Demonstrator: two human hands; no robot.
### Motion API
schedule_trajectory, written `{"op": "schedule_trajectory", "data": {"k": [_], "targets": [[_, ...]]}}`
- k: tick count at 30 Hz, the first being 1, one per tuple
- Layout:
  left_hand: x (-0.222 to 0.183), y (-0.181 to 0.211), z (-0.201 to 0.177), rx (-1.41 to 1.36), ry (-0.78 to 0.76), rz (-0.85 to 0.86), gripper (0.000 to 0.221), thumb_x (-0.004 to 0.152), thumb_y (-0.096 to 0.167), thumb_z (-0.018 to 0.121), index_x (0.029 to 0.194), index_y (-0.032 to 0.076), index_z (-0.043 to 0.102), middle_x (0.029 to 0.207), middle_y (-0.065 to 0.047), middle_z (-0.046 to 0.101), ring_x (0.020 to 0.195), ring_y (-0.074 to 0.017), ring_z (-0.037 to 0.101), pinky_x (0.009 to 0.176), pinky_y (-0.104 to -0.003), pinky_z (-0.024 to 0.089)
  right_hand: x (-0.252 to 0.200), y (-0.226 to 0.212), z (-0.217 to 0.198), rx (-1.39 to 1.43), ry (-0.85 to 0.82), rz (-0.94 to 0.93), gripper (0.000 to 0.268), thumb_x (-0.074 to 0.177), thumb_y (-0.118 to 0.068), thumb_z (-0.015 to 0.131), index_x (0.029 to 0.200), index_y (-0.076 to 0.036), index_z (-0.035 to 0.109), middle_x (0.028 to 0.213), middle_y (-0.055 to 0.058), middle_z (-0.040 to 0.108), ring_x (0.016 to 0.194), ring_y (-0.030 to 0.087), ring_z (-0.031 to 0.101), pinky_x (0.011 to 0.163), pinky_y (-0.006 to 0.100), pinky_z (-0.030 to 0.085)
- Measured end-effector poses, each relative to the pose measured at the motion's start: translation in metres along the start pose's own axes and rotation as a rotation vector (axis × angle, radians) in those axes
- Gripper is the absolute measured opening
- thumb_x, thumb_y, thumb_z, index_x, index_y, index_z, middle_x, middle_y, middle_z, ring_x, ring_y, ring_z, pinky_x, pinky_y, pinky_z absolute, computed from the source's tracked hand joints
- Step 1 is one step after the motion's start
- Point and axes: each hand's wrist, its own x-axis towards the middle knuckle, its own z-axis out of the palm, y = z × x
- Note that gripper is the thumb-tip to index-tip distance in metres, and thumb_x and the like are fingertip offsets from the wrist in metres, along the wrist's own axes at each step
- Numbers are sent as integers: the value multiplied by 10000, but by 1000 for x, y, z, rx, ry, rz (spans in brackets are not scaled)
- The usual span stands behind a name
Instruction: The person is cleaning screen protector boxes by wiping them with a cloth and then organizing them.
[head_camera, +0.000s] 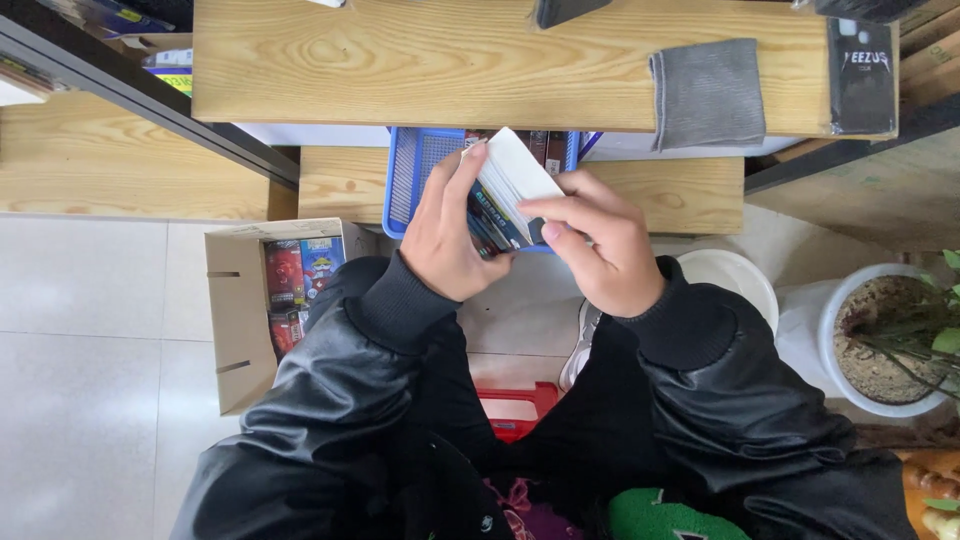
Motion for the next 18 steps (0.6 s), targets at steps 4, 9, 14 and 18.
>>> {"op": "schedule_trajectory", "data": {"k": [4,9,14,18], "targets": [[2,2,-3,-59,22,-70,1210,541,62,916,1524,41,210,1373,-268,438,1256,-483,525,1059,-536,454,-2,2,0,-72,-4,-104,138,943,-142,613,993,-57,709,978,129,654,774,237,639,702,345,523],[0,4,-4,-134,44,-159,1227,582,88,927,1528,-8,151,1487,-307,344,1342,-527,436,1110,-578,394,-5,4,4,-116,49,-140,111,894,-166,709,932,-64,688,1056,148,682,819,259,686,741,355,544],[-5,-2,2,-200,52,-213,1308,550,160,955,1535,-6,109,1544,-299,265,1389,-532,377,1151,-568,349,-9,4,14,-226,218,-216,117,818,-26,796,885,-21,701,941,154,735,805,278,731,734,325,572],[-5,5,4,-187,48,-234,1312,555,176,958,1539,-1,109,1560,-291,252,1404,-526,359,1161,-569,339,-11,5,23,-212,307,-189,154,814,4,810,897,14,681,884,155,728,786,283,731,705,326,575]]}}
